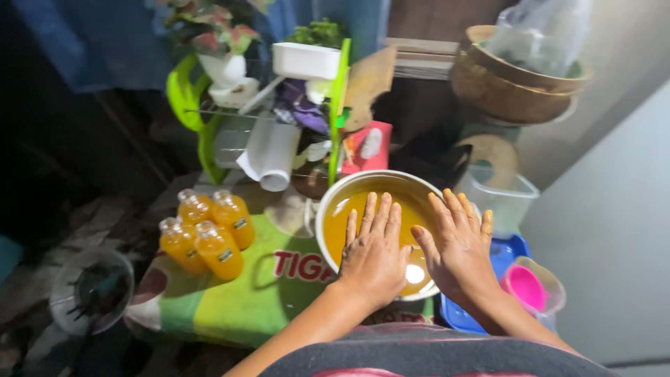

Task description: The person pours an orange liquid from a large pot into plastic bottles using a pink funnel and a clear measuring jug. They repeatedly scoop the liquid, pour it into the funnel, and place filled bottles aside. The person also retrieves empty bottles from a pink basket and positions them for filling.

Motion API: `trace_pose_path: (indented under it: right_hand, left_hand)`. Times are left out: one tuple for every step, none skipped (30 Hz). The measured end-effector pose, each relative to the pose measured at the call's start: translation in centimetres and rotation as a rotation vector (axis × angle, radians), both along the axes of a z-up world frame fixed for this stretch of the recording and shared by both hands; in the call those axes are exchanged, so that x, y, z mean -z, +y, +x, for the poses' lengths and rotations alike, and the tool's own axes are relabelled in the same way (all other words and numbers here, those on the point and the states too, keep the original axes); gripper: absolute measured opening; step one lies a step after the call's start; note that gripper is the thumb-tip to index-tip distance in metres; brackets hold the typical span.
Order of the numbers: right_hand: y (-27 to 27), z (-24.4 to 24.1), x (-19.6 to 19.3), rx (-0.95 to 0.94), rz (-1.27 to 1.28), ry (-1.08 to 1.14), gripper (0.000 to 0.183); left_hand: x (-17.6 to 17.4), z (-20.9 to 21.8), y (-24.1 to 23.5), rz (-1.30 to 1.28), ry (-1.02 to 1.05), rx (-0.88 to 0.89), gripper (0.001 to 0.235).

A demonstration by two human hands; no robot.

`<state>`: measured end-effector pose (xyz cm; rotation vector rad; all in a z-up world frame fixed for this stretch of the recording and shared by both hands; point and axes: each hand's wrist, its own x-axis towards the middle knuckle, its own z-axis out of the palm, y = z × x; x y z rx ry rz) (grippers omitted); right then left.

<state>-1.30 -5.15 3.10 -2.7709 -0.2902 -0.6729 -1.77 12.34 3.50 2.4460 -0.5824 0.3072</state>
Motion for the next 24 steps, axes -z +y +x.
trace_pose_path:
  right_hand:
    - [-0.9,-0.6,-0.2,0.020,0.011,-0.001,0.065]
    - [-1.7,-1.1,-0.3,0.033,0.022,-0.002,0.064]
    - [-2.5,-1.6,-0.4,0.045,0.032,-0.003,0.063]
    - [-3.2,-2.1,-0.6,0.048,0.034,0.003,0.062]
    - [-4.0,-2.6,-0.7,0.051,0.037,0.009,0.062]
    - [-4.6,-3.0,-0.7,0.052,0.040,0.017,0.061]
    - [-5.1,-3.4,-0.7,0.044,0.038,0.010,0.061]
    - [-5.6,-3.8,-0.7,0.031,0.036,0.004,0.061]
    - [-6.0,-4.2,-0.6,0.019,0.034,-0.002,0.061]
    - [-6.4,-4.5,-0.6,0.010,0.034,0.007,0.062]
    - [-6.6,-4.7,-0.5,0.002,0.034,0.016,0.062]
    - [-6.8,-4.9,-0.4,-0.007,0.034,0.024,0.063]
    - [-6.9,-5.2,-0.4,-0.014,0.037,0.031,0.063]
    - [-7.0,-5.4,-0.3,-0.022,0.042,0.037,0.063]
    - [-7.1,-5.6,-0.3,-0.030,0.046,0.043,0.063]
    - [-7.1,-5.8,-0.3,-0.049,0.051,0.048,0.063]
    - [-7.1,-5.9,-0.3,-0.068,0.056,0.053,0.063]
    - [-7.0,-5.9,-0.3,-0.090,0.062,0.057,0.063]
    - [-6.9,-5.8,-0.3,-0.115,0.057,0.055,0.064]
    - [-6.6,-5.7,-0.3,-0.142,0.053,0.052,0.064]
    - [-6.3,-5.6,-0.3,-0.170,0.049,0.050,0.064]
    - [-6.0,-5.5,-0.3,-0.197,0.045,0.051,0.064]
    - [-5.6,-5.4,-0.3,-0.224,0.042,0.053,0.064]
    - [-5.1,-5.3,-0.2,-0.256,0.037,0.054,0.064]
  left_hand:
    - [-0.1,-0.3,-0.9,0.008,-0.008,0.013,0.077]
    - [-0.2,-0.6,-1.7,0.014,-0.017,0.019,0.076]
    - [-0.2,-0.9,-2.5,0.021,-0.025,0.025,0.075]
    - [-0.3,-1.2,-3.2,0.022,-0.030,0.029,0.076]
    - [-0.3,-1.5,-3.9,0.023,-0.034,0.033,0.076]
    - [-0.3,-1.8,-4.5,0.026,-0.037,0.035,0.076]
    - [-0.2,-2.2,-5.1,0.015,-0.036,0.034,0.076]
    - [-0.2,-2.6,-5.6,0.004,-0.035,0.028,0.075]
    - [-0.2,-3.0,-6.0,-0.007,-0.034,0.023,0.075]
    - [-0.1,-3.4,-6.3,-0.008,-0.025,0.017,0.075]
    - [-0.1,-3.8,-6.5,-0.010,-0.016,0.011,0.075]
    - [0.0,-4.2,-6.7,-0.011,-0.007,0.004,0.075]
    - [0.0,-4.6,-6.9,-0.010,-0.013,-0.012,0.075]
    - [0.0,-5.0,-7.0,-0.008,-0.020,-0.029,0.075]
    - [0.0,-5.4,-7.1,-0.007,-0.027,-0.046,0.075]
    - [0.0,-5.8,-7.1,0.006,-0.028,-0.069,0.075]
    - [0.0,-6.1,-7.0,0.018,-0.028,-0.093,0.075]
    - [-0.1,-6.4,-6.9,0.031,-0.030,-0.120,0.076]
    - [-0.1,-6.7,-6.9,0.029,-0.030,-0.148,0.076]
    - [-0.2,-7.1,-6.7,0.028,-0.030,-0.178,0.077]
    - [-0.2,-7.4,-6.6,0.027,-0.030,-0.209,0.077]
    - [-0.3,-7.7,-6.3,0.033,-0.023,-0.232,0.077]
    - [-0.3,-8.1,-6.0,0.039,-0.016,-0.256,0.077]
    - [-0.3,-8.5,-5.7,0.044,-0.008,-0.284,0.077]
